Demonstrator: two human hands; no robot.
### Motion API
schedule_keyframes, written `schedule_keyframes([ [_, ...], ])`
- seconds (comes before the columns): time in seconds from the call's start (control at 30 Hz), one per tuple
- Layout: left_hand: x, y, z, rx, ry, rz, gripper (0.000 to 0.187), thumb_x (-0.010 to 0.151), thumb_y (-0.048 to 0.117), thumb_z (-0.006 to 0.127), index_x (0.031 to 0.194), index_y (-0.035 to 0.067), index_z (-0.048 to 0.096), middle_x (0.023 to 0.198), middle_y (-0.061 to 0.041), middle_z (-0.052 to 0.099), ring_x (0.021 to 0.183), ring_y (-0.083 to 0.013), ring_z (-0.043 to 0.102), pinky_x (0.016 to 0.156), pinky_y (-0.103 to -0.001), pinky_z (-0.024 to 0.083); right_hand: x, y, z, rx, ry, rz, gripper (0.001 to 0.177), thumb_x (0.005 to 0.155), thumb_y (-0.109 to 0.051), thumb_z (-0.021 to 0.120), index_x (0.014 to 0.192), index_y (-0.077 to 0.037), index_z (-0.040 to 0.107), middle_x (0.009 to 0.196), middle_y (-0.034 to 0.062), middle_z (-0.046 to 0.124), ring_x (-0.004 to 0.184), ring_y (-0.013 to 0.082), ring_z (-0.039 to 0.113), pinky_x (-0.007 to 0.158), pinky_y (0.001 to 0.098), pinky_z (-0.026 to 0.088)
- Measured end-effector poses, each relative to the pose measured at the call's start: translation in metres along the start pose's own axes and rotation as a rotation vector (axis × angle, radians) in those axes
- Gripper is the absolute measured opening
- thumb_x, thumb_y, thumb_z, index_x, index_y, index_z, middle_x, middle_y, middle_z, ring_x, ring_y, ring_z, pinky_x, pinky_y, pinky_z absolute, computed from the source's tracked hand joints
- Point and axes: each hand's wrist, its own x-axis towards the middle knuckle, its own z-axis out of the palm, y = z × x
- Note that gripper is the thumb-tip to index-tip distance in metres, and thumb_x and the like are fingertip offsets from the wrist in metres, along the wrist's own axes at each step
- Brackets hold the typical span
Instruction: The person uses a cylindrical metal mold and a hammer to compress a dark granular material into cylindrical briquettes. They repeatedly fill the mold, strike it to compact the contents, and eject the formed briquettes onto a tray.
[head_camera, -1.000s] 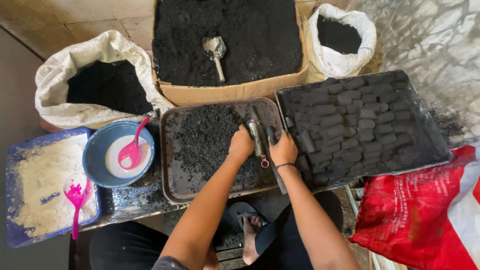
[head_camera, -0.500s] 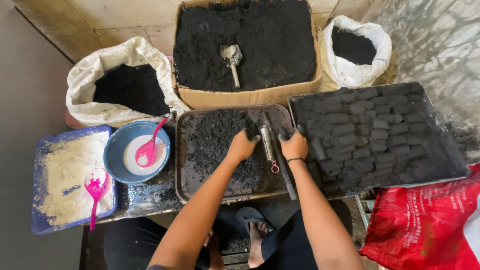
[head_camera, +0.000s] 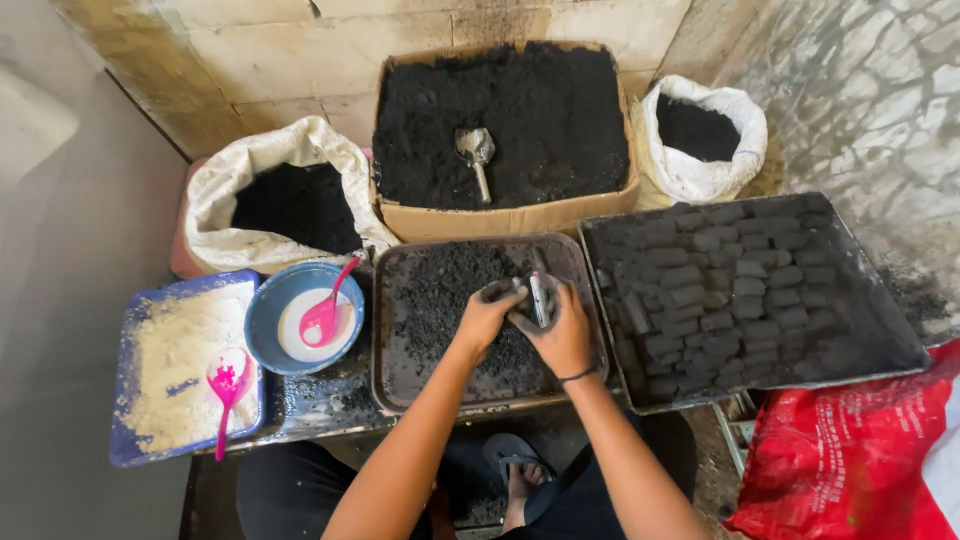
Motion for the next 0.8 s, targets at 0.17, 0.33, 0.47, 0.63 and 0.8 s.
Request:
schedule_keyframes([
  [0.17,-0.008,0.018,-0.015,0.060,-0.136,0.071,0.043,0.075,0.019,0.068,0.109,-0.004,0.056,0.096,-0.020,0.058,0.080,-0.0289,0.061,0.045,-0.029,0.049,0.020,-0.008,-0.019,-0.026,-0.285,-0.066,0.077,0.058,-0.040,0.077,0.121,-0.010,0.044,0.113,0.0232,0.046,0.099,0.0448,0.050,0.080,0.0542,0.045],
  [0.33,-0.007,0.021,-0.020,0.126,-0.197,0.089,0.047,0.077,0.018,0.066,0.115,-0.006,0.052,0.103,-0.023,0.057,0.076,-0.0295,0.060,0.045,-0.030,0.049,0.028,-0.019,-0.028,-0.126,-0.471,-0.144,0.073,0.062,-0.038,0.075,0.121,-0.009,0.045,0.119,0.0317,0.042,0.112,0.0481,0.042,0.091,0.0551,0.038],
  [0.47,-0.006,0.025,-0.020,0.176,-0.218,0.092,0.048,0.080,0.020,0.063,0.118,-0.007,0.050,0.108,-0.025,0.055,0.080,-0.0309,0.059,0.051,-0.034,0.051,0.029,-0.003,-0.018,-0.092,-0.438,-0.215,0.069,0.062,-0.034,0.076,0.120,-0.010,0.046,0.118,0.0240,0.045,0.113,0.0441,0.043,0.091,0.0524,0.038],
  [0.63,0.008,0.015,-0.024,0.212,-0.228,0.058,0.049,0.082,0.024,0.061,0.119,-0.005,0.050,0.107,-0.023,0.055,0.079,-0.0268,0.058,0.051,-0.034,0.050,0.031,0.010,-0.012,-0.068,-0.402,-0.261,0.068,0.060,-0.034,0.076,0.118,-0.010,0.048,0.116,0.0240,0.047,0.112,0.0435,0.044,0.092,0.0511,0.038],
  [0.8,0.014,0.013,-0.024,0.116,-0.222,0.023,0.053,0.079,0.022,0.064,0.120,-0.006,0.047,0.105,-0.026,0.053,0.073,-0.0314,0.060,0.042,-0.034,0.050,0.034,0.009,-0.006,0.041,-0.362,-0.318,0.055,0.062,-0.028,0.076,0.108,-0.006,0.054,0.107,0.0193,0.051,0.101,0.0402,0.051,0.086,0.0492,0.043],
])
